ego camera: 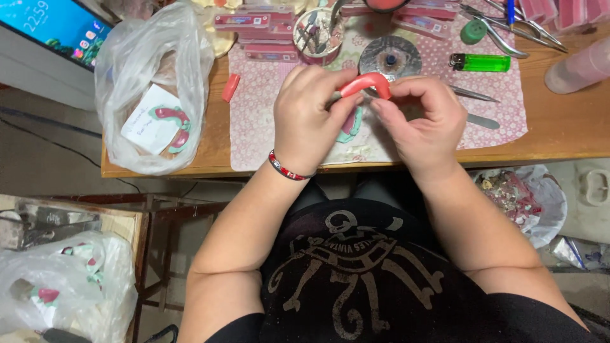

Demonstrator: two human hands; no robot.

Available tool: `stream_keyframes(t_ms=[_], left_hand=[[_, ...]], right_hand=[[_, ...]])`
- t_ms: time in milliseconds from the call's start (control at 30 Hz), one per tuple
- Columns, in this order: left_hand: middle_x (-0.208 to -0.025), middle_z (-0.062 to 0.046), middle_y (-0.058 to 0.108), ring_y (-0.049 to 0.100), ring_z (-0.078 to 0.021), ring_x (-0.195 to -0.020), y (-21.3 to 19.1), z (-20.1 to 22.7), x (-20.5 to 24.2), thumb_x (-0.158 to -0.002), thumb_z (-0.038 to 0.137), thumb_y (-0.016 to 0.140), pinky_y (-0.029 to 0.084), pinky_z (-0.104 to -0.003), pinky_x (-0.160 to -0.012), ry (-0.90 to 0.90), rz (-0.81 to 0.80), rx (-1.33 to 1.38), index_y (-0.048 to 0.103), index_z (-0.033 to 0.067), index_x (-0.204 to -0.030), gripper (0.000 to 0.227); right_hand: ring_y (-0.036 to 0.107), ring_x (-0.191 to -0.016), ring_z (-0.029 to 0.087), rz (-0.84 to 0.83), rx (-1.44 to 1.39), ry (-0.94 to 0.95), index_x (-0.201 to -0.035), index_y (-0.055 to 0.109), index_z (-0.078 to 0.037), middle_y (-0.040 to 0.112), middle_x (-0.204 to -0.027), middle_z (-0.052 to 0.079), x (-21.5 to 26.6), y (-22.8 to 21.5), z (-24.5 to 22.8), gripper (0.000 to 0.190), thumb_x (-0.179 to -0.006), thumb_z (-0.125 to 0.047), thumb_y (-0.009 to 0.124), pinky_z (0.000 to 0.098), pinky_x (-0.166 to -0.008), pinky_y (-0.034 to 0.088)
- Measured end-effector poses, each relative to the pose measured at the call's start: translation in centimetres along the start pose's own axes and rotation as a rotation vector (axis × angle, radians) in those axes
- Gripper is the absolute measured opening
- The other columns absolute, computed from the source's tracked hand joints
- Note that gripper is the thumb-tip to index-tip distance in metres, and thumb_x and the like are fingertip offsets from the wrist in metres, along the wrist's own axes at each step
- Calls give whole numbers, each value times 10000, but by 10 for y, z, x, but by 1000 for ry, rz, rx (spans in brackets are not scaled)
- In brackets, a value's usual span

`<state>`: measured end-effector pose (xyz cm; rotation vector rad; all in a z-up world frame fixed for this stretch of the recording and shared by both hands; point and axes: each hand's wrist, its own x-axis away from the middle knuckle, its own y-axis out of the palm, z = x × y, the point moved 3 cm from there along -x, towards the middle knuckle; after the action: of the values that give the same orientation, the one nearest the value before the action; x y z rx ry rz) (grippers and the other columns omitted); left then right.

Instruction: Applying and shaping pink wax strips on a dental prosthetic model to form the gingival area

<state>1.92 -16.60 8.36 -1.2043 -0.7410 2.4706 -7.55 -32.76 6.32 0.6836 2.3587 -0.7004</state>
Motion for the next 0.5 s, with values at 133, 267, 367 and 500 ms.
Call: stream_keyframes(t_ms=[133, 267, 367, 500], left_hand=[[-857, -12, 656, 620, -239, -826, 3, -7, -3, -858, 180, 850, 476, -366, -788, -73, -24, 93, 734, 147, -996, 183], [-758, -65, 634, 662, -307, -738, 4, -9, -1, -846, 188, 886, 567, -436, -735, 25, 91, 156, 764, 106, -1017, 226], [-757, -57, 636, 663, -304, -739, 7, -9, 2, -854, 188, 880, 570, -430, -739, 54, 113, 124, 762, 110, -1012, 212], [-757, -51, 632, 660, -296, -739, 10, -9, 3, -863, 182, 874, 570, -430, -734, 68, 125, 118, 757, 106, -1012, 205]], right_hand=[[661, -886, 219, 19, -14, 28, -1052, 686, 30, 712, -1001, 155, 5, 6, 14, 181, -994, -32, 847, 319, -831, 527], [675, -780, 347, 103, -32, -123, -996, 780, 34, 691, -841, 167, 5, 6, 18, 180, -942, -58, 925, 426, -768, 547], [666, -764, 340, 104, -30, -119, -982, 782, 43, 680, -825, 171, 6, 5, 16, 175, -939, -38, 930, 424, -754, 547], [659, -746, 353, 107, -23, -133, -971, 776, 54, 669, -815, 188, 6, 6, 15, 158, -949, -14, 918, 434, -732, 544]])
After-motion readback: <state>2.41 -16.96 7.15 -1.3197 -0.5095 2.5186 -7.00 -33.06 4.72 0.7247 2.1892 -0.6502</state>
